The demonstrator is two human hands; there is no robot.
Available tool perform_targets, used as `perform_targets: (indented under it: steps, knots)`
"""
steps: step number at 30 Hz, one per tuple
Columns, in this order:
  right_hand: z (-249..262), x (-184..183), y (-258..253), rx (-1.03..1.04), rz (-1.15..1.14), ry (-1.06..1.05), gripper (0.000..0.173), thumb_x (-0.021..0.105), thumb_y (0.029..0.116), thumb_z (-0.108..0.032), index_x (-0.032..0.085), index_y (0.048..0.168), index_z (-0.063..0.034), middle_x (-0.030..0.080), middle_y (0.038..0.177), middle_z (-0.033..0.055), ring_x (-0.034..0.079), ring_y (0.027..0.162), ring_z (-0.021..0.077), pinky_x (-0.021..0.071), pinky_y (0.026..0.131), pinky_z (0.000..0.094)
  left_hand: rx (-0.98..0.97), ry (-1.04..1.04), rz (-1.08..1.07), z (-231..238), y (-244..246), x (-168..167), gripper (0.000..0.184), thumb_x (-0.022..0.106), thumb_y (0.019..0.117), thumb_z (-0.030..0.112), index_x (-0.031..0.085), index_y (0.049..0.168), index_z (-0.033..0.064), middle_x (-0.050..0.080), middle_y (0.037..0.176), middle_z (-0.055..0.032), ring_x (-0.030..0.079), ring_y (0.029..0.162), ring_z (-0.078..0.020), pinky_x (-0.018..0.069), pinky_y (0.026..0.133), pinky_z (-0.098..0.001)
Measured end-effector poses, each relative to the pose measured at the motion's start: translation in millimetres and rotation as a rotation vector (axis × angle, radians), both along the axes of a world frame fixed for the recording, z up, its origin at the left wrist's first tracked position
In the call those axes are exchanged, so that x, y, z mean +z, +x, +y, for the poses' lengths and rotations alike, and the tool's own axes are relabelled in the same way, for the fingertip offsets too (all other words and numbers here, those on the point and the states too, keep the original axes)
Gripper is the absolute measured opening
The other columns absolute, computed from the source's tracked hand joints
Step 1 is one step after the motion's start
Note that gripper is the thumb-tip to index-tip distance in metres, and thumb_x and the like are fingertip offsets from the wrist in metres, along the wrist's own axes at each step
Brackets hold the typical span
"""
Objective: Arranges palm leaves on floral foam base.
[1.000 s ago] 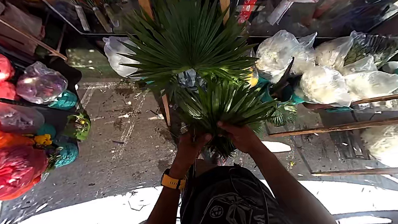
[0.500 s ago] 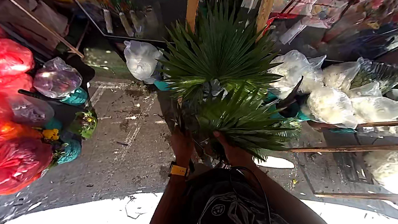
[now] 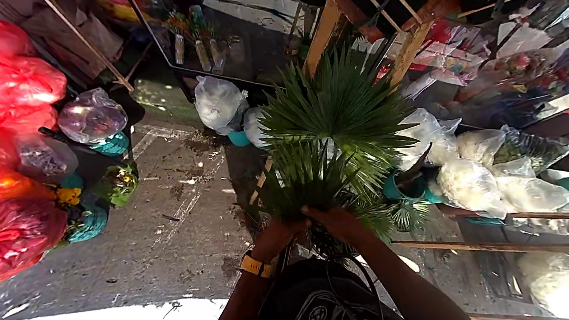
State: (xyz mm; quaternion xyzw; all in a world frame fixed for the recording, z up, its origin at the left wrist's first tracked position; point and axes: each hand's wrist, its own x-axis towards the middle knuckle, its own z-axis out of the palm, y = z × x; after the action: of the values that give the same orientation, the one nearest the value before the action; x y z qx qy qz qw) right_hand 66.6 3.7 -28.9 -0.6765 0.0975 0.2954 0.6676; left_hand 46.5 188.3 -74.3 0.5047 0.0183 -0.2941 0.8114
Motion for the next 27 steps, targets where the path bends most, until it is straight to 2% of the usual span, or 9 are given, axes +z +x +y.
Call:
perform_targets:
  steps: [4, 6, 8, 11, 14, 18, 20, 23, 27]
  knots:
    - [6, -11, 16, 0.144, 0.045, 0.016, 0.05, 0.073, 0.0961, -0.031, 0.054, 0.133, -0.0029, 0.07, 0.109, 0.0081, 0.07, 0.091, 0.0163, 0.0607, 0.082, 0.0348, -0.004, -0.065, 0.079, 10, -2, -21, 0.014, 0.074, 0.0902, 0.009, 0.068, 0.103, 0.0071, 0.065, 0.07, -0.0037, 0.055, 0.049, -0.0084, 0.0476, 0.045, -0.0213]
    - [0, -24, 24, 0.181, 0.017, -0.005, 0.054, 0.063, 0.1006, -0.033, 0.043, 0.142, -0.0063, 0.067, 0.113, 0.009, 0.069, 0.087, 0.018, 0.06, 0.077, 0.0364, 0.195, -0.059, 0.161, 21, -3, -30, 0.008, 0.068, 0.0945, 0.007, 0.066, 0.1, 0.0019, 0.065, 0.068, -0.0066, 0.055, 0.048, -0.0099, 0.0474, 0.044, -0.0219]
    - [-14, -38, 27, 0.147, -0.013, -0.115, 0.061, 0.059, 0.1036, -0.035, 0.035, 0.155, -0.0124, 0.066, 0.129, 0.0114, 0.07, 0.095, 0.0209, 0.0592, 0.08, 0.0382, 0.53, 0.016, 0.28, 33, 10, -48, 0.009, 0.061, 0.0993, 0.006, 0.061, 0.1, -0.003, 0.061, 0.064, -0.0099, 0.053, 0.045, -0.0129, 0.0463, 0.04, -0.0246]
    - [-47, -53, 4, 0.03, 0.002, -0.298, 0.05, 0.059, 0.1041, -0.037, 0.051, 0.144, -0.0078, 0.067, 0.126, 0.0118, 0.07, 0.1, 0.0213, 0.0595, 0.084, 0.0392, 0.822, 0.283, 0.501, 34, 47, -93, 0.017, 0.061, 0.0987, 0.009, 0.054, 0.109, -0.0022, 0.058, 0.061, -0.0098, 0.053, 0.042, -0.0161, 0.0464, 0.037, -0.0295]
    - [-77, -66, -39, -0.025, 0.095, -0.37, 0.046, 0.061, 0.103, -0.038, 0.057, 0.136, -0.0058, 0.068, 0.123, 0.0123, 0.07, 0.101, 0.0226, 0.059, 0.087, 0.042, 0.8, 0.403, 0.647, 2, 86, -126, 0.023, 0.059, 0.0959, 0.012, 0.056, 0.113, -0.0035, 0.059, 0.07, -0.012, 0.054, 0.049, -0.019, 0.0484, 0.045, -0.0336]
    - [-112, -81, -92, 0.033, 0.153, -0.48, 0.046, 0.064, 0.1012, -0.034, 0.059, 0.135, -0.0033, 0.067, 0.123, 0.0153, 0.069, 0.104, 0.0247, 0.0589, 0.089, 0.0443, 0.828, 0.144, 0.622, -64, 144, -96, 0.019, 0.053, 0.1026, 0.014, 0.053, 0.113, -0.0018, 0.059, 0.071, -0.0114, 0.056, 0.051, -0.0173, 0.0495, 0.046, -0.0303]
    - [-127, -89, -116, 0.048, 0.182, -0.509, 0.046, 0.065, 0.1004, -0.035, 0.061, 0.134, -0.004, 0.067, 0.124, 0.0153, 0.07, 0.105, 0.0249, 0.0584, 0.091, 0.0443, 0.915, -0.023, 0.534, -85, 157, -79, 0.022, 0.051, 0.1072, 0.021, 0.053, 0.118, 0.0014, 0.06, 0.079, -0.0111, 0.058, 0.056, -0.0179, 0.0522, 0.051, -0.0315]
    - [-150, -108, -144, 0.048, 0.205, -0.495, 0.048, 0.067, 0.0985, -0.038, 0.062, 0.132, -0.0032, 0.068, 0.123, 0.0157, 0.069, 0.104, 0.0244, 0.0581, 0.091, 0.0441, 0.979, -0.196, 0.405, -98, 158, -66, 0.02, 0.05, 0.1071, 0.022, 0.058, 0.118, 0.0072, 0.062, 0.092, -0.0094, 0.06, 0.07, -0.0187, 0.0549, 0.063, -0.0352]
    - [-174, -130, -163, 0.112, 0.193, -0.491, 0.05, 0.068, 0.097, -0.042, 0.064, 0.131, -0.0051, 0.067, 0.126, 0.015, 0.068, 0.11, 0.0242, 0.0567, 0.096, 0.0445, 1.061, -0.281, 0.343, -104, 146, -61, 0.02, 0.056, 0.1051, 0.025, 0.06, 0.116, 0.0083, 0.065, 0.094, -0.0091, 0.063, 0.072, -0.0189, 0.0566, 0.063, -0.0365]
